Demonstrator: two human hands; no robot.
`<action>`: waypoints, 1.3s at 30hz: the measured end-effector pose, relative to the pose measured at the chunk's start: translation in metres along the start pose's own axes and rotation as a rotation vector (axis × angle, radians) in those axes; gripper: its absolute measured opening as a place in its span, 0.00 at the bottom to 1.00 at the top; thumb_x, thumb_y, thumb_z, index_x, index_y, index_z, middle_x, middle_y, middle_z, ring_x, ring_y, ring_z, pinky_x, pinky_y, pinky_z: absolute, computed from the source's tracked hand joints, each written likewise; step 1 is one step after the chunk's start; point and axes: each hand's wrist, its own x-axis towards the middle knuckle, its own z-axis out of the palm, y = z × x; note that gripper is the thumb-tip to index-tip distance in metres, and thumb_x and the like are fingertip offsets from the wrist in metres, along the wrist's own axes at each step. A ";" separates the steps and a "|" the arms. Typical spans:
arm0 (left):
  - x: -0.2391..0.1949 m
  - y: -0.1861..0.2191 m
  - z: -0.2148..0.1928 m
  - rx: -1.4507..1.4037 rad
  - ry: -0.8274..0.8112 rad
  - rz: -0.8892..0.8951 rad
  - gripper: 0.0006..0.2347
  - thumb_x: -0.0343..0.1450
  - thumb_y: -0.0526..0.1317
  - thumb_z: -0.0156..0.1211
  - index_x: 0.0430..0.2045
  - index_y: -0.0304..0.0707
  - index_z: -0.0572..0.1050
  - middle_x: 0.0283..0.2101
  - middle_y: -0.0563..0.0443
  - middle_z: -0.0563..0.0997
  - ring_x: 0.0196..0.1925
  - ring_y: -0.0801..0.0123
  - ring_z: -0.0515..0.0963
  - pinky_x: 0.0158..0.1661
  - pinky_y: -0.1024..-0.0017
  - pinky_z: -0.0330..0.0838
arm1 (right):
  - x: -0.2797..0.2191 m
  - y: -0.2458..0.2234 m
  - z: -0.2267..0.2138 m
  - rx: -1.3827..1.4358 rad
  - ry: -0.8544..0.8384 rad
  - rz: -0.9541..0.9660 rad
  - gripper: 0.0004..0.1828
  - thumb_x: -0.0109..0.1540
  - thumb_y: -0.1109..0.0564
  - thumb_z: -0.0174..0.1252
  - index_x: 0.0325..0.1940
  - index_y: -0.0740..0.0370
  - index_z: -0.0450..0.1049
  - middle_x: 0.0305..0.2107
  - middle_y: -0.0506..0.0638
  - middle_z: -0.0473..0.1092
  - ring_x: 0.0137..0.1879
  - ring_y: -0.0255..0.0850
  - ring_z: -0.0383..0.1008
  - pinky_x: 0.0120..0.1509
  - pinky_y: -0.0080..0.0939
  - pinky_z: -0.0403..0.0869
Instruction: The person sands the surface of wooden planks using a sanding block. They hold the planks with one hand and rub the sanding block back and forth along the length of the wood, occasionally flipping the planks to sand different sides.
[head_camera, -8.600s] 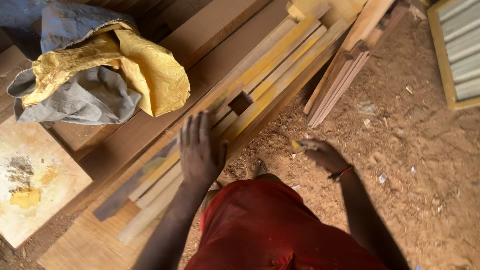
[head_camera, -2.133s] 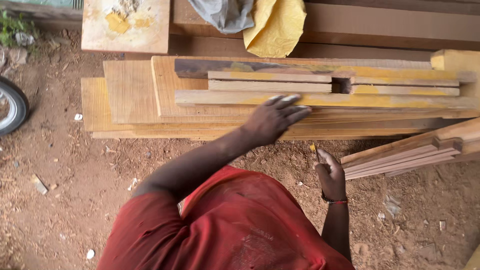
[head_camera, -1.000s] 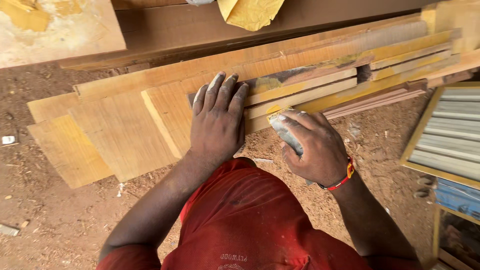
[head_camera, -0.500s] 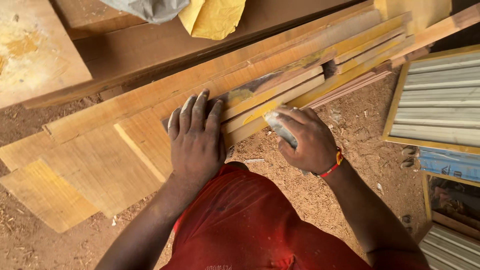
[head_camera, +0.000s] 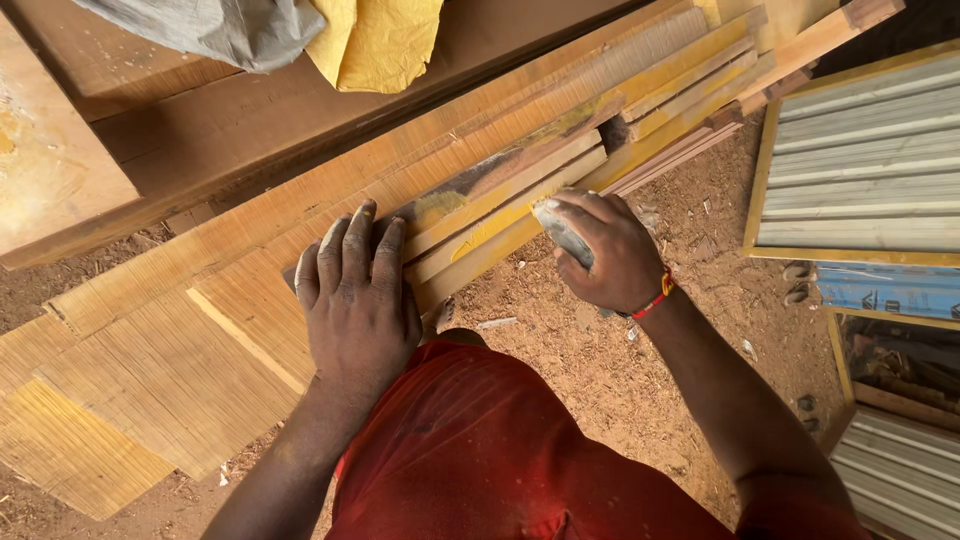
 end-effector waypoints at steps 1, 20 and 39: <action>0.000 0.000 -0.001 -0.026 0.007 0.001 0.31 0.66 0.53 0.60 0.64 0.38 0.69 0.69 0.34 0.66 0.71 0.45 0.65 0.68 0.43 0.52 | -0.001 0.001 -0.005 -0.009 -0.027 -0.007 0.28 0.56 0.58 0.63 0.59 0.71 0.72 0.58 0.61 0.71 0.60 0.54 0.72 0.67 0.51 0.71; -0.003 -0.001 -0.009 -0.217 0.066 -0.022 0.22 0.70 0.36 0.57 0.63 0.38 0.72 0.72 0.36 0.64 0.76 0.36 0.57 0.68 0.40 0.53 | 0.056 0.051 -0.031 0.118 -0.394 0.547 0.22 0.64 0.48 0.56 0.60 0.57 0.78 0.33 0.59 0.78 0.39 0.47 0.79 0.47 0.48 0.74; -0.024 -0.020 0.009 -0.612 0.390 0.034 0.18 0.73 0.27 0.53 0.58 0.39 0.75 0.74 0.41 0.62 0.80 0.40 0.55 0.75 0.46 0.51 | 0.093 -0.123 -0.026 0.062 -0.742 0.616 0.21 0.68 0.51 0.52 0.63 0.59 0.76 0.32 0.57 0.79 0.33 0.48 0.78 0.42 0.51 0.77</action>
